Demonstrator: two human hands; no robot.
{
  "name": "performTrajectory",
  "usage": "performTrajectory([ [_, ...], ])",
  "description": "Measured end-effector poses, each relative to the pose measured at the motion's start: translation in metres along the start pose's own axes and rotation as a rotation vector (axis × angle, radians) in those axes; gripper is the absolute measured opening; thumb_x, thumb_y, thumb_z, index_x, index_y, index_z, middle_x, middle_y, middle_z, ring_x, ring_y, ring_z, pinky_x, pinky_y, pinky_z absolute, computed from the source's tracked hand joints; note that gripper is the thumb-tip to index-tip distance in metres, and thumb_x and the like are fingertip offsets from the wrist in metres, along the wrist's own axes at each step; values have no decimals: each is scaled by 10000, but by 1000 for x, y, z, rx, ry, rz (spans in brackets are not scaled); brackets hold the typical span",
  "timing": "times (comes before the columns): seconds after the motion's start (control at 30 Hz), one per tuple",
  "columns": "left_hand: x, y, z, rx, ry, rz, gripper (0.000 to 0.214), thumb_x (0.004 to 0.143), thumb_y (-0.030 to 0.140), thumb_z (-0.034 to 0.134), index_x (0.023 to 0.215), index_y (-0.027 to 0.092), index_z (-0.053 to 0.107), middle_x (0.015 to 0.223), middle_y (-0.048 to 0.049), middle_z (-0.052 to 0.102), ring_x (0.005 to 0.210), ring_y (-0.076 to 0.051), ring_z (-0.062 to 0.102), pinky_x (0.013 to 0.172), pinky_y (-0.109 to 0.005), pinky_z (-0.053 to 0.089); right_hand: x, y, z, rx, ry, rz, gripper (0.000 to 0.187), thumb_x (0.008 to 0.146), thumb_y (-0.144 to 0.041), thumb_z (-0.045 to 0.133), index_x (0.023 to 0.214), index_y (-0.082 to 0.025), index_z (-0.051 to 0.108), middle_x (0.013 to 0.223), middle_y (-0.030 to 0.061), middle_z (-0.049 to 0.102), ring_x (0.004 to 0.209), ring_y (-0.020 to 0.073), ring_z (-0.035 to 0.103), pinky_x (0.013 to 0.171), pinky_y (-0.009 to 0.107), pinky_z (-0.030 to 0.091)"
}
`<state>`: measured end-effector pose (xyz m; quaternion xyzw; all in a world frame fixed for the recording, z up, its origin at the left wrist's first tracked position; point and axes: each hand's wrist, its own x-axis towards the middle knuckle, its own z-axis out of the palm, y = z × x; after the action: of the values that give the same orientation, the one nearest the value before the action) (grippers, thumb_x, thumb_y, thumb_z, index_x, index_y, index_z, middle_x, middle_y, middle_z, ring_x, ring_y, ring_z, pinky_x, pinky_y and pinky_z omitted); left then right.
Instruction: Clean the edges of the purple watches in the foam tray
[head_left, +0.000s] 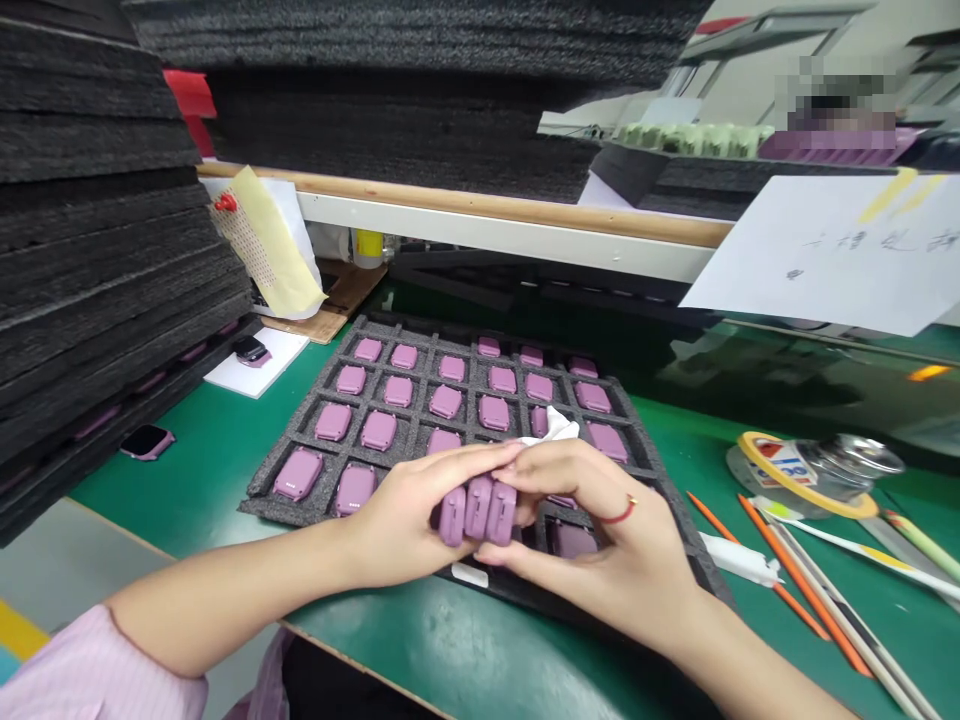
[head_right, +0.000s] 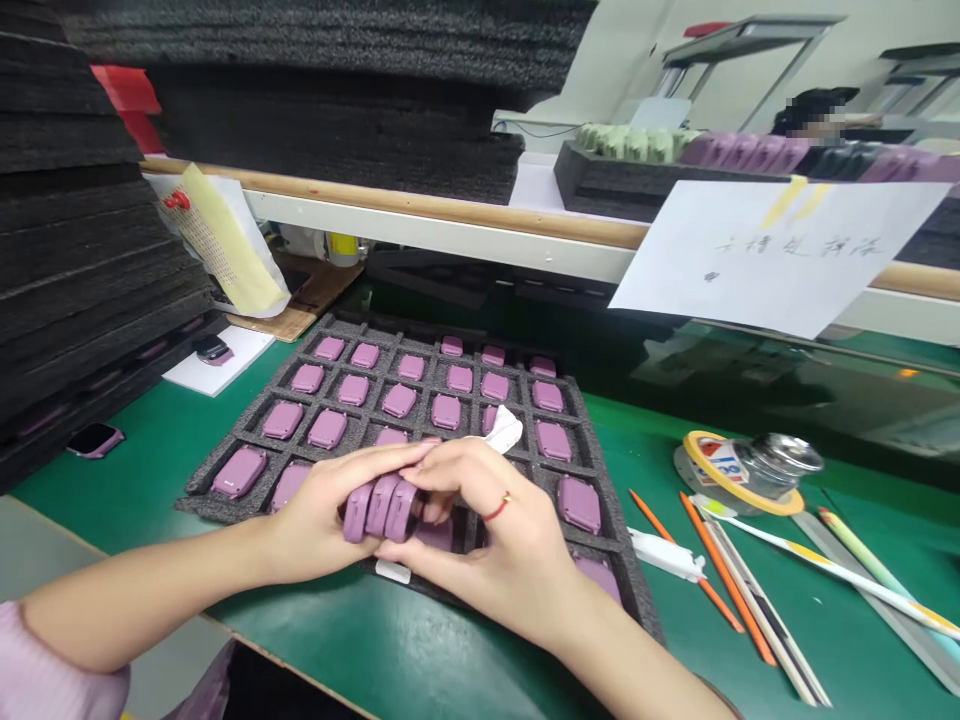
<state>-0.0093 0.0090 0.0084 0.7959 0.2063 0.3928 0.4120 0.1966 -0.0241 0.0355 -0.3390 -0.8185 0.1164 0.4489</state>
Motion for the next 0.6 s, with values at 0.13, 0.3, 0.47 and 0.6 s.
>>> performTrajectory([
  [0.13,-3,-1,0,-112,-56,-117,711,735,215,804,1381,248,507,1305,-85,694,1180,-270,677,1024,-400,536,-2,-5,11,-23,32,-65,337,799,-318,826,1035,-215,609,937,65,701,797,190,721,640,294,627],
  [0.3,-1,7,2,-163,2,-233,419,734,200,797,1096,213,586,1054,-51,733,951,-226,714,857,-346,564,3,-10,-4,-116,-7,-116,437,807,-372,810,1205,-271,662,984,66,705,845,214,718,723,343,638],
  [0.47,1,15,7,-421,3,-349,424,690,217,860,1012,206,585,1072,-61,720,972,-230,715,852,-353,584,9,-4,-14,-30,-52,-143,276,918,-158,670,1133,-313,747,1076,66,713,960,205,705,786,352,619],
  [0.6,1,19,8,-735,-90,-472,368,740,178,806,1028,214,580,1145,-70,714,724,-159,744,704,-324,631,10,-1,-12,95,-21,-142,188,907,-168,688,964,-317,788,945,44,725,847,187,700,721,345,619],
])
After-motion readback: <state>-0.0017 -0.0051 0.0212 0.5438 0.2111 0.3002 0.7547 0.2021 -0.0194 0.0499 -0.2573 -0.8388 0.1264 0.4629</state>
